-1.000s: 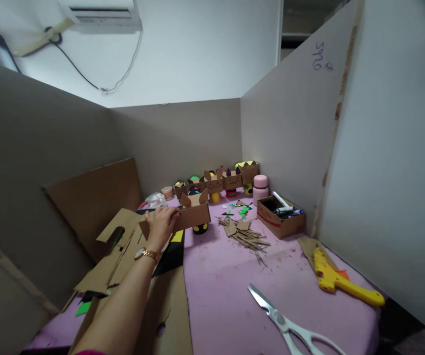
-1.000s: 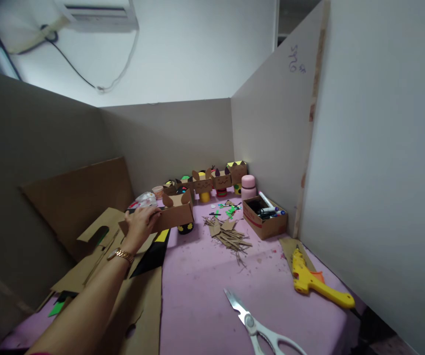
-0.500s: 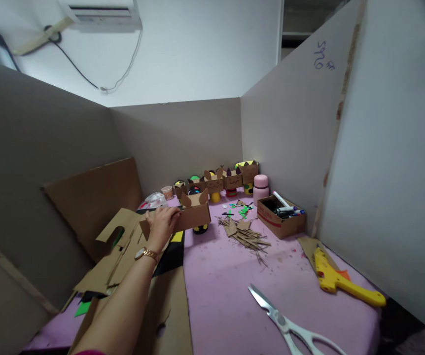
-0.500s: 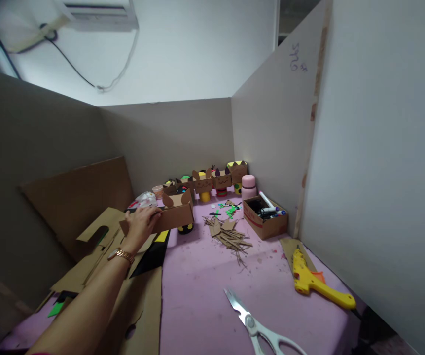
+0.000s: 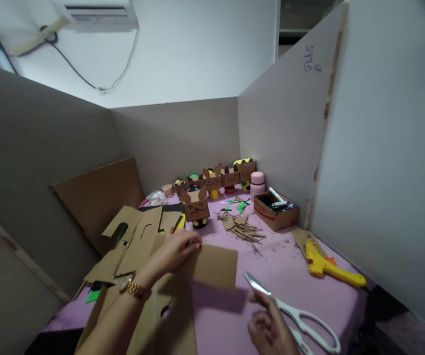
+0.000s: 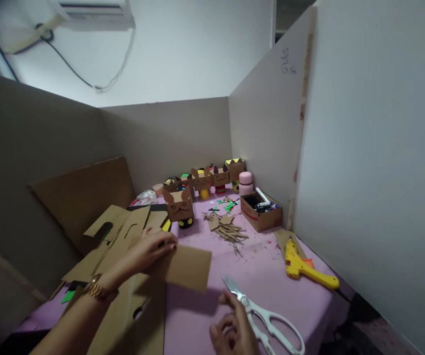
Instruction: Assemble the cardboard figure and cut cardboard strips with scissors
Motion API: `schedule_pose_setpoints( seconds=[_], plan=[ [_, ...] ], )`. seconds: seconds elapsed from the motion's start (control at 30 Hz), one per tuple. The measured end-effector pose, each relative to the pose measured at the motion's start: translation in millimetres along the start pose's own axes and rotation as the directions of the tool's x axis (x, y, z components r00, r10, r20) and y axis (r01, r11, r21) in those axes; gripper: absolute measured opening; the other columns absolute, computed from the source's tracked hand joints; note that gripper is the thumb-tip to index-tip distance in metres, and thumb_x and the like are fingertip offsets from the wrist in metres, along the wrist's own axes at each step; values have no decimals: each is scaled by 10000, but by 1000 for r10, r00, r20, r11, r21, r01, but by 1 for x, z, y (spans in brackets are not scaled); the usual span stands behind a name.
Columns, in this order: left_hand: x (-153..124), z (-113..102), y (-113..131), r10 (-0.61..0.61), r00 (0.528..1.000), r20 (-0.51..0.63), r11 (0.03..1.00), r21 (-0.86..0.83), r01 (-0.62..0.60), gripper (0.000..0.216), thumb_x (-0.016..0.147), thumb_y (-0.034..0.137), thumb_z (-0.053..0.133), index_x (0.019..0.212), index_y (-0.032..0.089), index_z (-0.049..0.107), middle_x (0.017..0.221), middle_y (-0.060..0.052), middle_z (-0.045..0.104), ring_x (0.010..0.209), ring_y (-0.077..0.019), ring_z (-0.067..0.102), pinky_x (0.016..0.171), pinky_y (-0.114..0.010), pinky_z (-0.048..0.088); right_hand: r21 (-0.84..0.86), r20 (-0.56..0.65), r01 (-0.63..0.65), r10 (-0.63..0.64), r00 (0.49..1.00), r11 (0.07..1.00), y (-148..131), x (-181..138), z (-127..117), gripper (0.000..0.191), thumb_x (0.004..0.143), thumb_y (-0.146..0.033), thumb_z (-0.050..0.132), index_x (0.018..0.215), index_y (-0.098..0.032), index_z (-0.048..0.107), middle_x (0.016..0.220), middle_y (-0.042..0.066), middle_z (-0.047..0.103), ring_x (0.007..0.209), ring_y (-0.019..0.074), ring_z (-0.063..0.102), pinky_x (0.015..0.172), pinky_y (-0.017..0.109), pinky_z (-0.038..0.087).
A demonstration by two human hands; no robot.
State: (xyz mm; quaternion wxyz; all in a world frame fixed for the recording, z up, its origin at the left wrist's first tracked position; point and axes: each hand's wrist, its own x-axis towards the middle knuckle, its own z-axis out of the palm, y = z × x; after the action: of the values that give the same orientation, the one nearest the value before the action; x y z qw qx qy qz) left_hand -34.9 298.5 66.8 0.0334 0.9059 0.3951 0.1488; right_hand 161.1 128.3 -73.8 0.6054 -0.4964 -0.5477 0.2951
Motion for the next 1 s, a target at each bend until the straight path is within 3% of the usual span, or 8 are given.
schedule_pose_setpoints(
  seconds=[0.13,0.23,0.33,0.4,0.6,0.7,0.77,1.0],
  plan=[
    [-32,2,51,144,977,155,986,-101,-129,174,819,323,470,812,296,642,822,17,674,880,-188,549,991,-453,177,303,144,-331,301,943,894,-18,10,-10,338,734,-466,625,855,-153,588,596,-36,558,430,73,459,388,166,337],
    [-59,11,78,53,988,-145,988,-138,-73,236,802,281,497,998,334,618,1047,-33,620,1054,-247,485,1014,-519,119,402,137,-401,379,915,823,-31,3,-14,353,688,-487,659,646,-154,549,436,-91,452,340,43,372,361,152,257],
    [-92,44,108,-390,743,-543,868,-487,99,530,779,311,532,1279,356,363,1383,-56,356,1286,-243,276,1044,-435,190,436,79,-408,418,905,802,-38,-12,-11,392,672,-544,636,718,-171,525,452,-90,473,342,54,411,360,145,271],
    [-113,76,131,-699,613,-369,521,-850,82,656,765,376,539,1336,370,214,1443,-52,262,1315,-215,249,1032,-378,259,435,79,-410,420,904,801,-41,-23,-7,412,662,-564,629,721,-173,514,473,-79,491,360,64,441,365,148,295],
    [-146,124,179,-626,762,168,-215,-976,39,599,658,362,664,1198,206,459,1033,-145,669,955,-286,622,791,-380,487,287,176,-414,377,909,864,-44,-45,-15,392,695,-538,608,759,-151,583,534,-26,563,412,108,498,405,200,373],
    [-154,113,179,-653,730,202,-295,-956,1,510,611,317,709,1083,205,554,1015,-122,689,966,-280,620,791,-366,486,-144,30,-157,163,986,977,-32,-41,-48,314,787,-404,551,990,-170,603,939,92,641,857,227,585,741,328,460],
    [-160,109,176,-696,689,199,-291,-956,-18,510,574,312,734,1050,215,576,1032,-113,687,987,-273,612,804,-356,482,-653,58,74,-47,997,753,-21,-35,-70,359,801,-344,511,1107,-161,556,1134,157,558,1047,305,489,875,442,392],
    [-170,112,175,-738,626,252,-331,-943,-11,562,584,269,708,1114,212,529,963,-97,706,895,-265,651,717,-345,514,-720,107,70,11,994,690,-1,-20,-92,285,772,-233,492,1013,-145,616,823,125,598,790,301,555,727,428,427]
  ],
)
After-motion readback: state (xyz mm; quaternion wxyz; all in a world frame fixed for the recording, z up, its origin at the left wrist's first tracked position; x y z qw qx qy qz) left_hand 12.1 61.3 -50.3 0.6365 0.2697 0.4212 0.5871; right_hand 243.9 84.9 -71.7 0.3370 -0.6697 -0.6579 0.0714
